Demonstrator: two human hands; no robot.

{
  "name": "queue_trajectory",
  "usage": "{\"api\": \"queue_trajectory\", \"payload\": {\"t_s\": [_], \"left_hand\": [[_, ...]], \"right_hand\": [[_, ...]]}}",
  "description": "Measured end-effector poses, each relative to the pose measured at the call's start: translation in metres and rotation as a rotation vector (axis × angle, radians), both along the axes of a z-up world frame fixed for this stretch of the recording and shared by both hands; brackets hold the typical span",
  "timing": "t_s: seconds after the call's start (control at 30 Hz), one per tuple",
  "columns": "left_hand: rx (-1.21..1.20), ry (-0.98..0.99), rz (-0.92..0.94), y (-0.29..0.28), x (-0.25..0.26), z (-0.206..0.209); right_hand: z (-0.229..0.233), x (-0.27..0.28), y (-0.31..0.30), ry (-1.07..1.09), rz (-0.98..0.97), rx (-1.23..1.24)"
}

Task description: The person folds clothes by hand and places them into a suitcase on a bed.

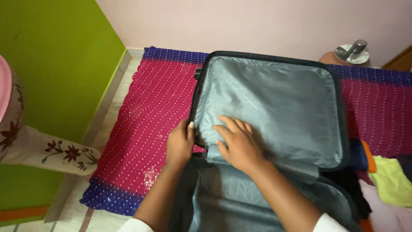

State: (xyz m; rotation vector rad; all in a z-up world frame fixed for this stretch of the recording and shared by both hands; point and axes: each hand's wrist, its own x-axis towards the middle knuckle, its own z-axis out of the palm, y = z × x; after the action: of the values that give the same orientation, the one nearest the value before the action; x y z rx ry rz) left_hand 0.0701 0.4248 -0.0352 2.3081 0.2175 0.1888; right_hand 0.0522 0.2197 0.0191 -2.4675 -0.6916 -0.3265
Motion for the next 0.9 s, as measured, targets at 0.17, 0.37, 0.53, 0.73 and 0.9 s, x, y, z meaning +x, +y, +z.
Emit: {"api": "queue_trajectory", "payload": {"t_s": [0.17, 0.37, 0.53, 0.73, 0.9], "left_hand": [[-0.096, -0.023, 0.093, -0.005, -0.003, 0.011], [-0.264, -0.077, 0.11, -0.01, -0.012, 0.027], [-0.298, 0.022, 0.134, -0.007, -0.016, 0.028], [-0.313, -0.161, 0.106, -0.004, -0.014, 0.016], [-0.217, -0.018, 0.13, -0.008, -0.018, 0.031]], "right_hand": [[-0.01, 0.027, 0.036, 0.006, 0.148, -0.045], [-0.016, 0.05, 0.054, -0.037, 0.243, -0.163], [-0.005, 0.067, 0.058, -0.022, 0.35, -0.312], [-0.005, 0.07, 0.061, -0.16, 0.398, -0.371], [-0.004, 0.064, 0.062, -0.154, 0.242, -0.058]]}}
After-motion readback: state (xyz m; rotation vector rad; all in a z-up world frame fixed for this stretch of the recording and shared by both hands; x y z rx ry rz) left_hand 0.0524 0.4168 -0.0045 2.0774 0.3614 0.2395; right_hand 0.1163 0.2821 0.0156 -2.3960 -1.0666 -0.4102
